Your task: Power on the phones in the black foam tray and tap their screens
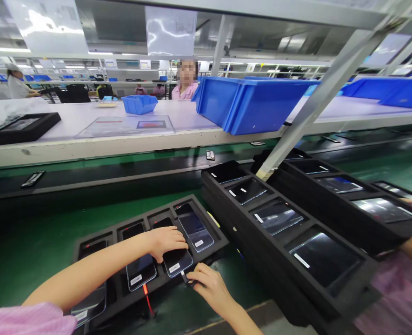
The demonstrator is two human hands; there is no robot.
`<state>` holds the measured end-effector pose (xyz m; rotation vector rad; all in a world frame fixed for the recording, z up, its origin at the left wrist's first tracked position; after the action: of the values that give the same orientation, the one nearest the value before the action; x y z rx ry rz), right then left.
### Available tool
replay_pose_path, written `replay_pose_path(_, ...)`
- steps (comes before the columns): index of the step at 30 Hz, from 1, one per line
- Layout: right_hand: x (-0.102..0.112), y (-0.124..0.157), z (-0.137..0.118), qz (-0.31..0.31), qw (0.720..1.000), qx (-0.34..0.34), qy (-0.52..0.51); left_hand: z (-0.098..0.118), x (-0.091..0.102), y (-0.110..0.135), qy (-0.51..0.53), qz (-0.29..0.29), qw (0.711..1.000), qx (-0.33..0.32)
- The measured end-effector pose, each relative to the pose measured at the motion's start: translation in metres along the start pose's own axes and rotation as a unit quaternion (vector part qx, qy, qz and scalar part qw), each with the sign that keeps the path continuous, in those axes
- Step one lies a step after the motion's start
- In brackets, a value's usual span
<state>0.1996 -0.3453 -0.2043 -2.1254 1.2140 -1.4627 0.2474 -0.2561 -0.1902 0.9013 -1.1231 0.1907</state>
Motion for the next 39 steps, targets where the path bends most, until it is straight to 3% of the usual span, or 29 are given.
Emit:
replay_pose_path(7,0.000,0.002,0.011,-0.012,1.000,-0.023,0.009,-0.004,-0.006,-0.006,-0.013,-0.004,1.000,0.004)
replay_pose_path(11,-0.010,0.001,0.018,-0.073,0.997,-0.027,0.021,0.003,-0.004,-0.011,-0.038,-0.013,0.999,-0.012)
replay_pose_path(18,-0.024,0.015,0.036,-0.130,0.980,-0.138,-0.063,0.010,-0.001,-0.011,-0.046,-0.041,0.998,-0.006)
replay_pose_path(20,-0.014,0.020,0.046,-0.086,0.970,-0.177,-0.143,0.009,-0.002,-0.012,-0.039,-0.053,0.998,0.013)
replay_pose_path(22,0.009,0.031,0.068,0.012,0.942,-0.261,-0.210,0.005,0.000,-0.014,-0.033,-0.069,0.997,0.031)
replay_pose_path(24,0.035,0.050,0.094,0.104,0.901,-0.362,-0.215,-0.001,0.008,-0.020,-0.024,-0.075,0.996,0.045)
replay_pose_path(26,0.057,0.060,0.107,0.142,0.886,-0.404,-0.179,-0.011,0.027,-0.031,-0.020,-0.042,0.997,0.069)
replay_pose_path(28,0.068,0.057,0.108,0.123,0.901,-0.391,-0.140,-0.022,0.048,-0.048,-0.030,0.010,0.995,0.098)
replay_pose_path(30,0.070,0.051,0.106,0.090,0.914,-0.369,-0.139,-0.021,0.058,-0.067,-0.049,0.019,0.994,0.096)
replay_pose_path(35,0.069,0.046,0.100,0.017,0.934,-0.321,-0.156,0.008,0.054,-0.104,-0.090,-0.020,0.995,0.040)
replay_pose_path(39,0.076,0.047,0.096,-0.045,0.957,-0.280,-0.059,0.015,0.060,-0.104,-0.093,-0.008,0.996,0.010)
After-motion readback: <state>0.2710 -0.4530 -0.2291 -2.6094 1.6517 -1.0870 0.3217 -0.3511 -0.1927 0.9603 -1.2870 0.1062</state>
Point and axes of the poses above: each hand's wrist, its own y-axis away from the middle knuckle, its own x-axis out of the back of the hand, z = x × y, the point moved 9 cm from there along -y, towards the middle knuckle, and after that the axes turned 10 degrees about x, right-handed, at the moved point
